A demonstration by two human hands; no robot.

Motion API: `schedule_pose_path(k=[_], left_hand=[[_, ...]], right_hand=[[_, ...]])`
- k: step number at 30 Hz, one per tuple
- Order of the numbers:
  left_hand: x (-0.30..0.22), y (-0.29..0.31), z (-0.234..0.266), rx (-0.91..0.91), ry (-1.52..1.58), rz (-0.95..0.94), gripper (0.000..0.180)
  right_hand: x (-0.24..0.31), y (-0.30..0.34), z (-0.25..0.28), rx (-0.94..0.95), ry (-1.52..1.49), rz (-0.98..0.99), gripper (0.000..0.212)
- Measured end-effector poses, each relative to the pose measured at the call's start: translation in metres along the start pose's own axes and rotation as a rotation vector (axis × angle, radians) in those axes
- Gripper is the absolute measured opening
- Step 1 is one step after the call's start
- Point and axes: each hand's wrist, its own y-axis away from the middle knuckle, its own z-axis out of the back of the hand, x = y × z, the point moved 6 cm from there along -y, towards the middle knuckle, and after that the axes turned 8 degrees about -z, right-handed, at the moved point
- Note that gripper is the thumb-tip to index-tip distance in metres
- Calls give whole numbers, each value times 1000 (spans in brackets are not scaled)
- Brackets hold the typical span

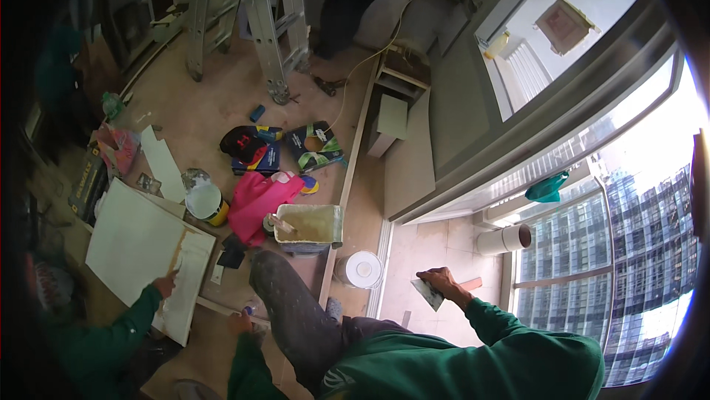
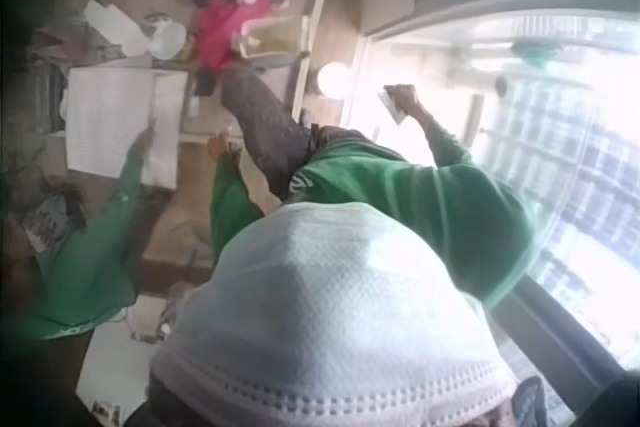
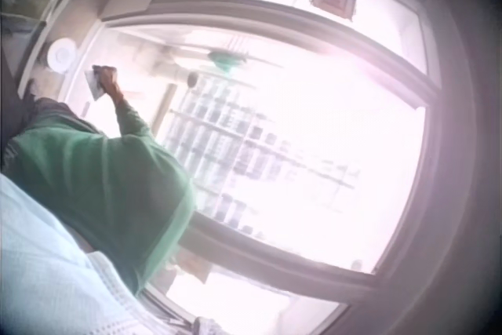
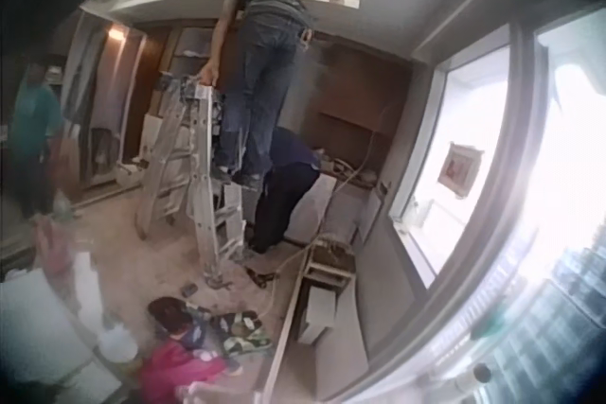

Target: The person sands the upper frame and ceiling area near a large window using a sanding block. They repeatedly rub the sanding block against the frame and ceiling, occasionally switching hands and adjusting grip. Other workers are present in the background, but the camera wearer focuses on the window frame and ceiling.

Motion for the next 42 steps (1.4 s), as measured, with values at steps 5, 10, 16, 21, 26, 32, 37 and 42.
schedule_pose_path(k=[5, 10, 16, 21, 26, 32, 37, 42], left_hand=[[56, 35, -23, 122, -176, -251, 38], [107, 111, -31, -40, 1523, 665, 33], [129, 164, 11, 193, 1608, 951, 44], [108, 157, 66, 174, 1469, 610, 50], [-8, 142, 186, 206, 1913, 711, 48], [-61, 89, 238, 447, 2072, 569, 64], [-115, 69, 243, 646, 2190, 450, 66], [-182, 85, 244, 674, 2105, 312, 43]], right_hand=[[-26, 9, -8, 31, -198, -76, 35], [-60, 6, -21, 1, -382, -105, 37], [-101, -11, -48, 31, -567, -152, 35], [-137, -38, -68, 35, -613, -110, 36], [-169, -42, -78, 32, -376, -55, 42], [-212, -80, -105, -1, 186, 211, 29], [-216, -74, -96, -164, -338, 663, 44], [-212, -77, -96, -58, -158, 486, 42]])
